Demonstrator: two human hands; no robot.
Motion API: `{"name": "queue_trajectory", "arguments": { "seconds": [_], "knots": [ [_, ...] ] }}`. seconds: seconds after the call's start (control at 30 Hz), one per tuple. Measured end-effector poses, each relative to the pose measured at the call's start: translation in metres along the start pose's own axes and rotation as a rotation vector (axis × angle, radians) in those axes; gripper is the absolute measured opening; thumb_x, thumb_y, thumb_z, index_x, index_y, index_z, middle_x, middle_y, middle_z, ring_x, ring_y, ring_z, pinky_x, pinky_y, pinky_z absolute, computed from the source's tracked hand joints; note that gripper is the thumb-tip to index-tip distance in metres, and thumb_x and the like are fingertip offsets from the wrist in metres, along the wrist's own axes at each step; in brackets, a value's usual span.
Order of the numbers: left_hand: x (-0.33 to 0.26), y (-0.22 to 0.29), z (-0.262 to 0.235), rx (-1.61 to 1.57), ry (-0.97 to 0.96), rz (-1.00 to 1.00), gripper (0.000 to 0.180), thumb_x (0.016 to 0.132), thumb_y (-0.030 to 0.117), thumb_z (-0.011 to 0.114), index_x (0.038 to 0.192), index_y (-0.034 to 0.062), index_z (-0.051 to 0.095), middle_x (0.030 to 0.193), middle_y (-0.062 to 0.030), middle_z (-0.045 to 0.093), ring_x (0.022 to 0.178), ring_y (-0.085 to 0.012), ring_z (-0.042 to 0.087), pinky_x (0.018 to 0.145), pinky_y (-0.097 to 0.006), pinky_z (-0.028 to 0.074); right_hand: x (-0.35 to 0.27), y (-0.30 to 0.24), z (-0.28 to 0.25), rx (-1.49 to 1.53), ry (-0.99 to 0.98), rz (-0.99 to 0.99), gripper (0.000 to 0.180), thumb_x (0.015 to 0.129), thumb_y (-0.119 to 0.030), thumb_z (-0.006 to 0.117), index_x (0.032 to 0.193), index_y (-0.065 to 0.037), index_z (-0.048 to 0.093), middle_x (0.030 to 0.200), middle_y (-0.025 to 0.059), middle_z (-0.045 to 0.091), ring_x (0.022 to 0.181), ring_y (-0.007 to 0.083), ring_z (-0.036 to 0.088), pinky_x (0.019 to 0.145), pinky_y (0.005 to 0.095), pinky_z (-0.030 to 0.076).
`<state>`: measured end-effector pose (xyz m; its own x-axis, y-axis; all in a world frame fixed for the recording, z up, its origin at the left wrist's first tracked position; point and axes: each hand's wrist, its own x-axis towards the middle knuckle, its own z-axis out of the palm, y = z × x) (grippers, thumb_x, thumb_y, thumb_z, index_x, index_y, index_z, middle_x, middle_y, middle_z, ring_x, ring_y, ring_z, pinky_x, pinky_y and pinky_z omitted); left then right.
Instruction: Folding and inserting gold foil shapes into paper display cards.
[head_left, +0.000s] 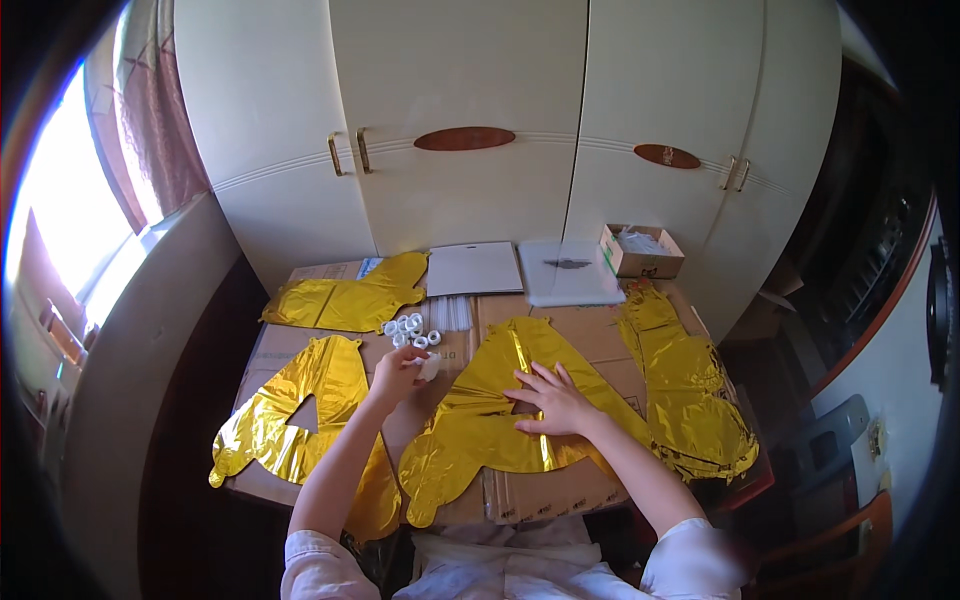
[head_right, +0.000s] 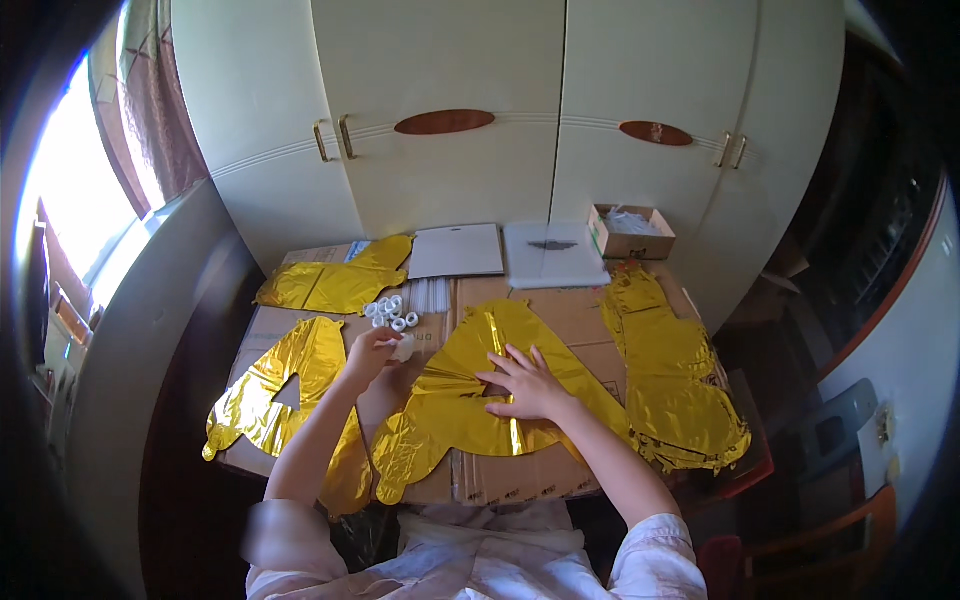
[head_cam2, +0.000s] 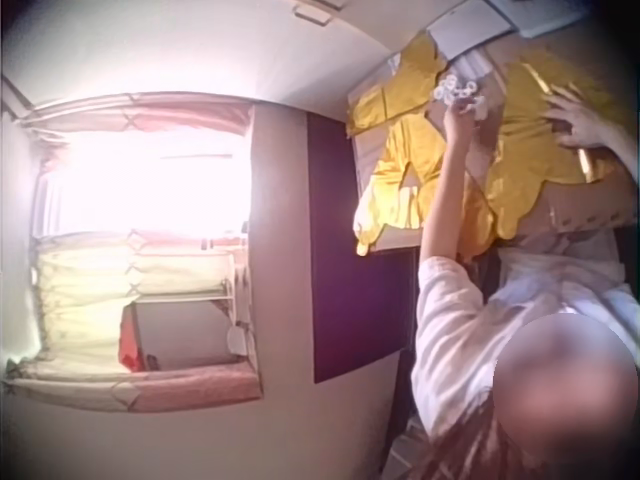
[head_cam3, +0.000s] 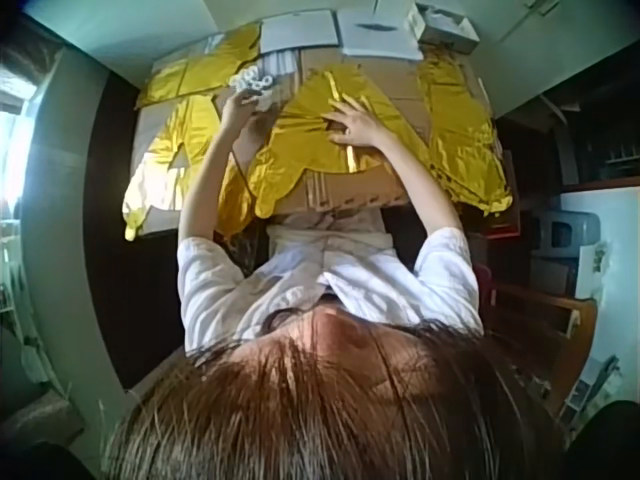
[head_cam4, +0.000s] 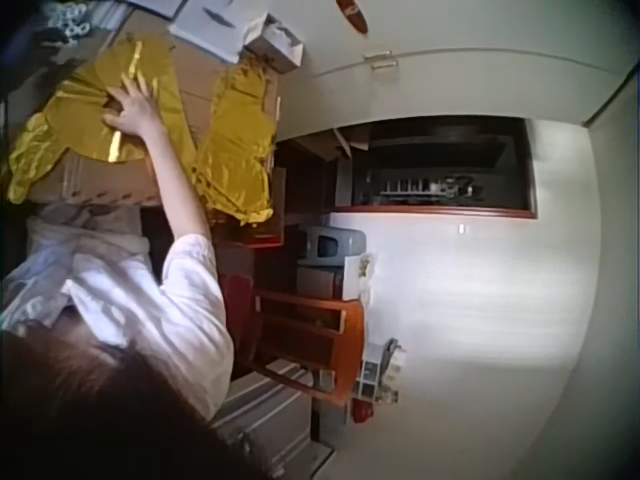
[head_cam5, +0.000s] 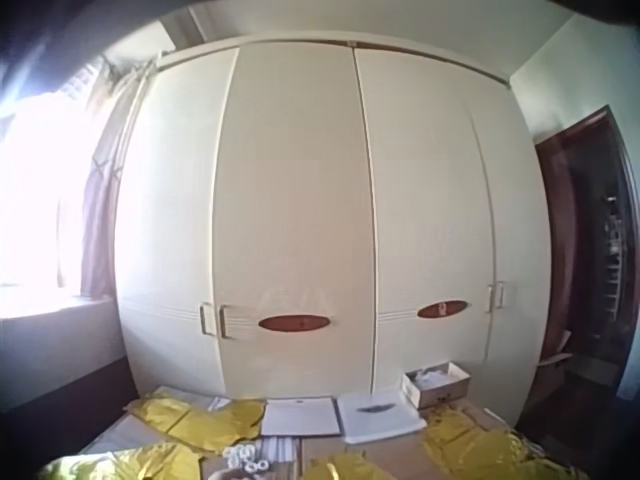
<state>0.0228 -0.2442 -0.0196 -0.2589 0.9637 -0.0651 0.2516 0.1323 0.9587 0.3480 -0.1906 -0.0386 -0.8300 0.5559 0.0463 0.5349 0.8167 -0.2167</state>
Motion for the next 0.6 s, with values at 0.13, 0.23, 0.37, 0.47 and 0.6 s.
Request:
{"name": "queue_trajectory", "arguments": {
  "seconds": [0.13, 0.23, 0.37, 0.47, 0.6],
  "knots": [
    [0.001, -0.003, 0.011, -0.006, 0.007, 0.030, 0.018, 0.088, 0.009, 0.060, 0.103, 0.0061, 0.068, 0.103, -0.0121, 0.065, 0.090, -0.0196, 0.066, 0.072, -0.033, 0.057, 0.008, 0.002, -0.003, -0.003, -0.016, 0.009, 0.070, 0.082, -0.066, 0.057, 0.142, -0.032, 0.046, 0.156, 0.0097, 0.030, 0.146, 0.0354, 0.019, 0.115, 0.0636, 0.009],
    [-0.004, 0.003, 0.022, 0.524, 0.128, 0.430, 0.016, 0.086, 0.014, 0.063, 0.099, 0.0076, 0.069, 0.100, -0.0154, 0.064, 0.090, -0.0293, 0.065, 0.077, -0.040, 0.054, 0.015, 0.007, -0.004, -0.014, -0.013, 0.026, 0.070, 0.081, -0.067, 0.057, 0.142, -0.033, 0.046, 0.156, 0.0090, 0.029, 0.146, 0.0345, 0.018, 0.115, 0.0638, 0.009],
    [-0.012, 0.009, 0.029, 0.882, 0.229, 0.614, 0.012, 0.080, 0.013, 0.065, 0.090, 0.0074, 0.068, 0.097, -0.0116, 0.064, 0.095, -0.0335, 0.061, 0.084, -0.042, 0.050, 0.020, 0.011, -0.008, -0.026, -0.034, 0.038, 0.071, 0.082, -0.067, 0.056, 0.144, -0.034, 0.043, 0.158, 0.0082, 0.026, 0.147, 0.0342, 0.017, 0.115, 0.0646, 0.007],
    [-0.007, -0.005, 0.026, 0.777, 0.221, 0.578, 0.010, 0.079, 0.012, 0.065, 0.086, 0.0063, 0.068, 0.096, -0.0099, 0.064, 0.097, -0.0331, 0.060, 0.085, -0.042, 0.049, 0.019, 0.007, -0.005, -0.069, -0.032, 0.017, 0.072, 0.083, -0.068, 0.054, 0.146, -0.036, 0.040, 0.158, 0.0078, 0.024, 0.147, 0.0351, 0.015, 0.115, 0.0654, 0.005],
    [-0.003, -0.007, 0.024, 0.748, 0.167, 0.558, 0.009, 0.079, 0.012, 0.063, 0.082, 0.0044, 0.068, 0.093, -0.0109, 0.064, 0.095, -0.0334, 0.060, 0.085, -0.041, 0.050, 0.014, -0.003, -0.006, -0.081, -0.072, 0.019, 0.074, 0.084, -0.070, 0.050, 0.148, -0.036, 0.036, 0.160, 0.0073, 0.020, 0.148, 0.0358, 0.012, 0.114, 0.0664, 0.002]
  ]
}}
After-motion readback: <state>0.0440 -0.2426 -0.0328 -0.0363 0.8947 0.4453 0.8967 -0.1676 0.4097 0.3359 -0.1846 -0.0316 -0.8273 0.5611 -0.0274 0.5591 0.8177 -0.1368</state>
